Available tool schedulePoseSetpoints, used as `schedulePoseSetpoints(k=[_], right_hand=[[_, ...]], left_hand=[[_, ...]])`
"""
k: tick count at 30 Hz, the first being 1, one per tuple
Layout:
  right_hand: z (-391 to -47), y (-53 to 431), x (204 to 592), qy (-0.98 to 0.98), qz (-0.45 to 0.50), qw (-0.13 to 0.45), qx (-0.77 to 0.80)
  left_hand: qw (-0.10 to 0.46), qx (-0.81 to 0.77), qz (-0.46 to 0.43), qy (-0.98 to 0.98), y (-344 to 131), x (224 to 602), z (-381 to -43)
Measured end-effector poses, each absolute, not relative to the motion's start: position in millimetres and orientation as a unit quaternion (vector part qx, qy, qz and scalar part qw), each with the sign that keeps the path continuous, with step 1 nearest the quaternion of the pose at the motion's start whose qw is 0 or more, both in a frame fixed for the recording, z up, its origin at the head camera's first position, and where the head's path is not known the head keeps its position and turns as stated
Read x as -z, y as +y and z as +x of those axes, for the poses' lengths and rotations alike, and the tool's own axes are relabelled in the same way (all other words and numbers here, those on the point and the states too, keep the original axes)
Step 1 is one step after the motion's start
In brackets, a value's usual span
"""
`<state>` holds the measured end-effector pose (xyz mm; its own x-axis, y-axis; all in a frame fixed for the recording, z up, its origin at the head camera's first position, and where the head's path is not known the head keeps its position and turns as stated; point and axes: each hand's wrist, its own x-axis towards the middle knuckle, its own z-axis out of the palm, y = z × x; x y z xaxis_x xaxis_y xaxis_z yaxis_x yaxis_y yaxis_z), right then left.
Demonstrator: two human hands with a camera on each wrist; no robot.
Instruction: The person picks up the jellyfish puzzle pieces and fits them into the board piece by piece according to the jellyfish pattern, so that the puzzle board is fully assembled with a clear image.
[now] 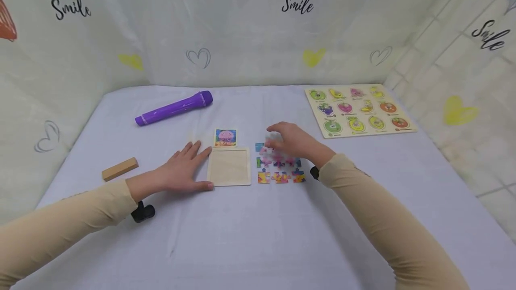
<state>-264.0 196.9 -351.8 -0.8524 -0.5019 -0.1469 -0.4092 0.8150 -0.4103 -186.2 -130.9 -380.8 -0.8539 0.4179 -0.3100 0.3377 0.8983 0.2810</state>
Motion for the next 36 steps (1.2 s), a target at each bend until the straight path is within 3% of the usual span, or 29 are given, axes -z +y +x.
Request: schedulePoseSetpoints(k=[10, 21, 36], right_hand=[[-273.4, 180.5, 367.9, 0.936, -0.301, 0.117, 0.143], [-271.9, 169.5, 369.1, 0.945, -0.276, 0.115, 0.130], [-267.4, 161.7, 366.1, 0.922, -0.246, 0.142, 0.263]], left_hand=[[0.179, -0.108, 0.199, 0.958, -129.7, 383.1, -182.2], [0.170, -0.097, 0.196, 0.961, -128.5, 382.0, -180.5], [0.173, -0.098, 0.194, 0.961, -130.2, 380.4, -181.7]])
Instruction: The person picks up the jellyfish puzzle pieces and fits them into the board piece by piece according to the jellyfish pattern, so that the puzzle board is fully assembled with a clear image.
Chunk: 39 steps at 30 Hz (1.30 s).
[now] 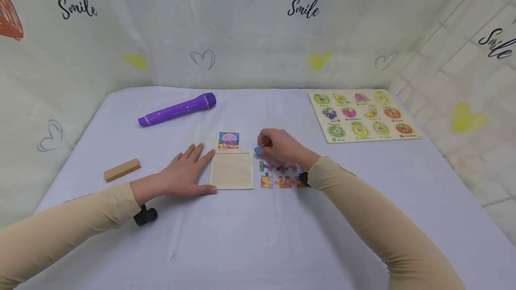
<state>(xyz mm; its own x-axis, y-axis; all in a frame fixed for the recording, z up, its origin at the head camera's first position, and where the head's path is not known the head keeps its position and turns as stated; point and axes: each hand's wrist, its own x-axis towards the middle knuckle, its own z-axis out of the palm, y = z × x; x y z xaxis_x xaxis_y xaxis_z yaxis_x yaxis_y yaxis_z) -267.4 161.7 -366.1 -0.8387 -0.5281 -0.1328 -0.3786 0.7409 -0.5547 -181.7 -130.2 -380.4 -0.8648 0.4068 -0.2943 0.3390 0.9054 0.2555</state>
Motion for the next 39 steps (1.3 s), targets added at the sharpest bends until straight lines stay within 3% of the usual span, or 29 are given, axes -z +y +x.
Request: schedulePoseSetpoints(k=[4, 12, 17, 26, 39], right_hand=[[-265.3, 153.4, 360.5, 0.912, -0.239, 0.157, 0.295], [-260.3, 111.4, 358.4, 0.893, -0.181, 0.250, 0.329], [-257.4, 85.0, 362.3, 0.892, -0.124, 0.268, 0.343], [-255.5, 58.4, 363.8, 0.908, -0.110, 0.249, 0.319], [-250.9, 61.5, 360.8, 0.923, -0.135, 0.223, 0.281]], left_hand=[[0.167, -0.096, 0.194, 0.962, -130.2, 381.7, -181.4], [0.167, -0.090, 0.191, 0.963, -130.9, 382.3, -183.0], [0.167, -0.090, 0.193, 0.963, -131.5, 382.0, -183.2], [0.161, -0.093, 0.199, 0.962, -132.2, 384.5, -182.3], [0.163, -0.097, 0.195, 0.962, -133.0, 380.7, -181.2]])
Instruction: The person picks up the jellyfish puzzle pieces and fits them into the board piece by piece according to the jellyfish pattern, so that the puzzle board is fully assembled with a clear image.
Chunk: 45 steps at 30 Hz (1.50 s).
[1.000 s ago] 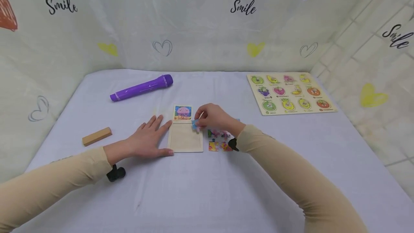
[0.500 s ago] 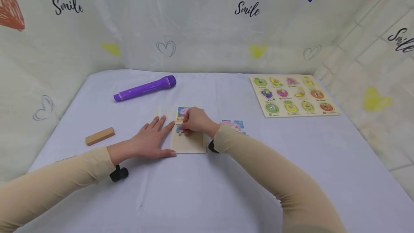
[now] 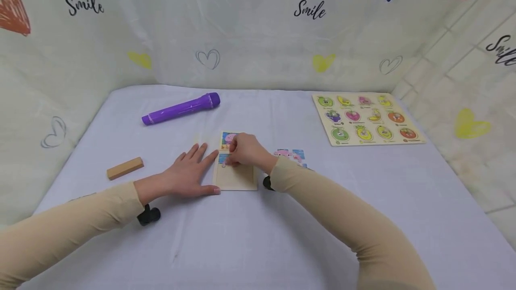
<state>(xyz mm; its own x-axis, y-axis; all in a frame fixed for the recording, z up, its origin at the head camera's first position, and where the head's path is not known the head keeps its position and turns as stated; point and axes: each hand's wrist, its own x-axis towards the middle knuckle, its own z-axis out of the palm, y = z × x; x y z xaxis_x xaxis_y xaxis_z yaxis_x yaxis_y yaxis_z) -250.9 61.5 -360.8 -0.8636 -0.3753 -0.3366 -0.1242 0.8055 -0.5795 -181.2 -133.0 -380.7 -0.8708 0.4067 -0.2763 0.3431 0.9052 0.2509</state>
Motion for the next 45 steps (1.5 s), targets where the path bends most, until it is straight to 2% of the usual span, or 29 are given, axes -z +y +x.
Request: schedulePoseSetpoints(k=[8, 25, 31, 41, 45], right_hand=[[-246.4, 60.6, 362.9, 0.938, -0.175, 0.195, 0.227], [-246.1, 68.0, 364.2, 0.932, -0.207, 0.189, 0.228], [-249.1, 98.7, 359.9, 0.927, -0.222, 0.170, 0.248], [-262.7, 184.6, 352.9, 0.945, -0.187, 0.098, 0.251], [-267.2, 206.7, 359.4, 0.955, -0.173, 0.096, 0.223]], left_hand=[[0.161, -0.097, 0.196, 0.962, -131.9, 380.9, -181.4], [0.167, -0.081, 0.208, 0.960, -131.6, 383.1, -182.0], [0.171, -0.081, 0.206, 0.960, -129.5, 382.8, -181.5], [0.177, -0.071, 0.203, 0.960, -128.3, 382.0, -182.7], [0.176, -0.071, 0.203, 0.961, -128.9, 383.0, -183.0]])
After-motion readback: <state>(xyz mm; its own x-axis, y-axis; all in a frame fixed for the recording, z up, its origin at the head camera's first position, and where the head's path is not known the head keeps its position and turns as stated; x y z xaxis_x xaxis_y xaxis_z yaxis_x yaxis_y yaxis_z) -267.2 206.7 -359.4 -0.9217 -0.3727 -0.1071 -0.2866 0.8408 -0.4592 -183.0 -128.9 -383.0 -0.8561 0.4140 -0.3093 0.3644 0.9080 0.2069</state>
